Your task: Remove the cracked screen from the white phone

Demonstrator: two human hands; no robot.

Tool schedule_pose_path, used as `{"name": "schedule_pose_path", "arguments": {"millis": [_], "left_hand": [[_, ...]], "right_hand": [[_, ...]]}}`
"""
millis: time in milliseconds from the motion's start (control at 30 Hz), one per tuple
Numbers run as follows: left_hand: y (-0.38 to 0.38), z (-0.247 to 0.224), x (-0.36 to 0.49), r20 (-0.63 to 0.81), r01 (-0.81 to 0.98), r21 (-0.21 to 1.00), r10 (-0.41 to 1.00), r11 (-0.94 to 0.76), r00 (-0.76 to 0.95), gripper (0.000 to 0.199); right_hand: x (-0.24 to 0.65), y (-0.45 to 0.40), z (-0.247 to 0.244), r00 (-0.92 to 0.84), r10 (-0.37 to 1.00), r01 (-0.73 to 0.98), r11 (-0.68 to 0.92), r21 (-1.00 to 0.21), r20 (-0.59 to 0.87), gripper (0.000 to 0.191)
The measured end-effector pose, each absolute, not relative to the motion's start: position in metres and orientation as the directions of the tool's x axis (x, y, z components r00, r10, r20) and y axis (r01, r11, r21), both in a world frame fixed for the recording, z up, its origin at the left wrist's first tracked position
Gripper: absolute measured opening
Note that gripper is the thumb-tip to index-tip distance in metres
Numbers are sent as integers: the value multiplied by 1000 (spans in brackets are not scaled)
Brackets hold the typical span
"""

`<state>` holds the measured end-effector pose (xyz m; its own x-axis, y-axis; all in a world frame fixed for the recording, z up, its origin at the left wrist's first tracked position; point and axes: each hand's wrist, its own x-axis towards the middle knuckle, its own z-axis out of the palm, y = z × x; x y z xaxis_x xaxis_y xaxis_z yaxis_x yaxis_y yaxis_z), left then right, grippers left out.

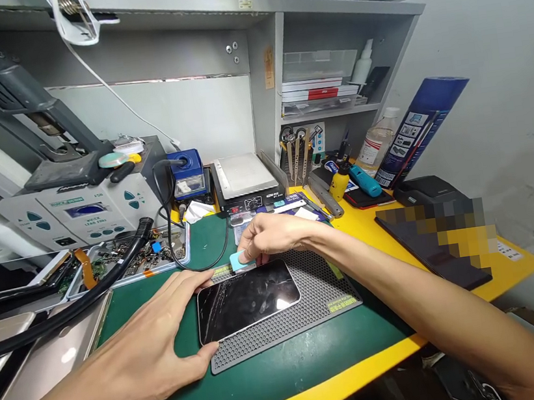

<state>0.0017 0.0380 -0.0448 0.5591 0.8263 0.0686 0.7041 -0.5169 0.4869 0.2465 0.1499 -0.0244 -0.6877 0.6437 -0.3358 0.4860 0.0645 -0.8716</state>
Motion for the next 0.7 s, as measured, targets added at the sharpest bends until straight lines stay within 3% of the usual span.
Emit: {"name": "schedule_pose_path", "arguments": {"millis": [700], "left_hand": [[35, -45, 3, 67, 715, 474, 831, -514, 552, 70]], "right_hand": [[244, 157, -21, -644, 638, 511, -51, -858, -422, 10]]}}
